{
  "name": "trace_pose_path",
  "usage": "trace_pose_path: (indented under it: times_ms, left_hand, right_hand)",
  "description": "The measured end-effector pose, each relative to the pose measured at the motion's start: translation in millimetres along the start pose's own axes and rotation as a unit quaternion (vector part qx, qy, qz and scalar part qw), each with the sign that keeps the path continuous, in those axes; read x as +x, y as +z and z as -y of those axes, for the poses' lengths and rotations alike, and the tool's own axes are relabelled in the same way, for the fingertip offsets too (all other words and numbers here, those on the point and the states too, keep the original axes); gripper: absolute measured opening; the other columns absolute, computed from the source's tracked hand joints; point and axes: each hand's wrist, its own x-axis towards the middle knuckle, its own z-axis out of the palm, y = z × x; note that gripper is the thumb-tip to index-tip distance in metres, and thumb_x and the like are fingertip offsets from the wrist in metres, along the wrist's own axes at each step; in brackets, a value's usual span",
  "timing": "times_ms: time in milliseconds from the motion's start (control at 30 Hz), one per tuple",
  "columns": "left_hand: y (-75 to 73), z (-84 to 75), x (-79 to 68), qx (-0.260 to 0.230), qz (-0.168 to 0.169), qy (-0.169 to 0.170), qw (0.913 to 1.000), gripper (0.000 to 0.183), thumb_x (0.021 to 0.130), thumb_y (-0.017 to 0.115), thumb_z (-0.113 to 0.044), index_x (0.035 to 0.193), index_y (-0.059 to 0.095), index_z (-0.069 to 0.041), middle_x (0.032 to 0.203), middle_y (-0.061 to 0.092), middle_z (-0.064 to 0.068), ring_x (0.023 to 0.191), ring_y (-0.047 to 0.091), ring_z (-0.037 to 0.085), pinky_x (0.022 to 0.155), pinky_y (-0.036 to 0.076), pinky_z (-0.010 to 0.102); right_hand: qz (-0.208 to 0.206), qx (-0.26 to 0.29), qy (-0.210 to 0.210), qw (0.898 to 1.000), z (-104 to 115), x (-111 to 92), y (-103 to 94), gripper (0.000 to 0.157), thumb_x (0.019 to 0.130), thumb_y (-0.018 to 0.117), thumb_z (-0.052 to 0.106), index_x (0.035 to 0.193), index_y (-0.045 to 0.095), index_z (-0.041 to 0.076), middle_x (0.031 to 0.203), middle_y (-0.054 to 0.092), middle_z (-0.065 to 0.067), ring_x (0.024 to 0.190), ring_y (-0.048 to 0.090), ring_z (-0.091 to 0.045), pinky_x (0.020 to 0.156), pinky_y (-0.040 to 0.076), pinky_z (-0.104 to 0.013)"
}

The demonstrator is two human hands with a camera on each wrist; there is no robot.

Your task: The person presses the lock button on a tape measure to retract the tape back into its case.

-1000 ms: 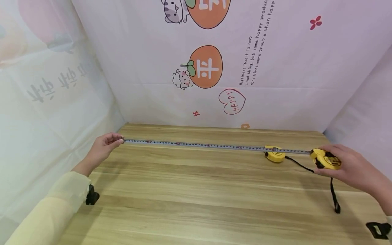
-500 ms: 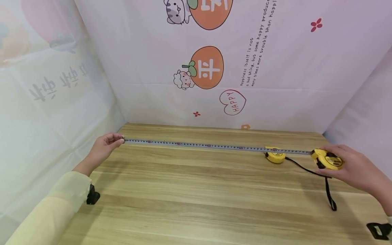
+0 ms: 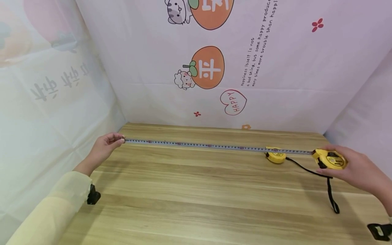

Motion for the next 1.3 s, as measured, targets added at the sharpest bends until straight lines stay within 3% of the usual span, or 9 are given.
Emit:
trace_pose_path:
  times_ms: [233, 533, 667, 800, 1100, 1300]
  left_hand:
    - [0.2, -1.8, 0.3, 0.0, 0.0, 0.002, 1.0, 0.039, 0.101, 0.056, -0.028, 0.12, 0.057, 0.006, 0.104, 0.065, -0.003, 0.092, 0.06, -0.001, 0.078, 0.047, 0.012]
    - [2.7, -1.1, 2.3, -0.001, -0.001, 0.003, 1.0, 0.039, 0.1, 0.057, -0.028, 0.119, 0.057, 0.006, 0.101, 0.065, -0.008, 0.092, 0.059, -0.003, 0.078, 0.048, 0.013]
    - [3.6, -1.4, 3.0, 0.005, -0.002, 0.005, 1.0, 0.04, 0.1, 0.057, -0.029, 0.119, 0.058, 0.006, 0.104, 0.066, 0.001, 0.092, 0.06, -0.001, 0.078, 0.048, 0.013]
    - [4.1, -3.3, 2.7, 0.004, -0.001, 0.007, 1.0, 0.039, 0.1, 0.057, -0.027, 0.119, 0.057, 0.007, 0.107, 0.065, 0.01, 0.092, 0.06, -0.001, 0.078, 0.047, 0.013]
    - [4.1, -0.1, 4.4, -0.006, 0.0, 0.009, 0.9999, 0.038, 0.1, 0.057, -0.027, 0.118, 0.057, 0.007, 0.103, 0.066, 0.001, 0.091, 0.06, -0.001, 0.078, 0.048, 0.013]
    - [4.7, -0.1, 4.9, -0.005, 0.001, 0.013, 0.9999, 0.038, 0.1, 0.057, -0.027, 0.118, 0.057, 0.007, 0.107, 0.065, 0.014, 0.091, 0.06, -0.001, 0.078, 0.048, 0.014]
  right_hand:
    - [0.001, 0.031, 0.017, 0.999, -3.1, -3.7, 2.8, 0.077, 0.074, 0.086, 0.037, 0.131, 0.049, 0.002, 0.105, 0.054, -0.027, 0.072, 0.051, -0.024, 0.049, 0.038, -0.027]
    - [0.015, 0.069, 0.045, 0.996, -3.1, -3.5, 4.1, 0.08, 0.08, 0.081, 0.036, 0.141, 0.043, 0.003, 0.109, 0.05, -0.027, 0.071, 0.048, -0.02, 0.05, 0.038, -0.028]
    - [0.021, 0.091, 0.046, 0.995, -3.3, -3.7, 4.7, 0.08, 0.083, 0.079, 0.033, 0.146, 0.038, 0.003, 0.112, 0.049, -0.026, 0.069, 0.048, -0.015, 0.05, 0.04, -0.029]
    - [0.03, 0.113, 0.055, 0.992, -2.9, -3.1, 4.8, 0.082, 0.086, 0.077, 0.031, 0.146, 0.033, -0.003, 0.113, 0.048, -0.026, 0.07, 0.049, -0.012, 0.051, 0.043, -0.029]
    - [0.042, 0.137, 0.077, 0.987, 1.2, -0.8, 3.3, 0.086, 0.086, 0.077, 0.027, 0.144, 0.027, -0.012, 0.111, 0.049, -0.027, 0.07, 0.049, -0.01, 0.052, 0.045, -0.029]
    - [0.057, 0.144, 0.087, 0.984, 2.1, 0.0, -0.5, 0.09, 0.087, 0.076, 0.027, 0.145, 0.022, -0.014, 0.115, 0.047, -0.029, 0.072, 0.05, -0.008, 0.054, 0.047, -0.029]
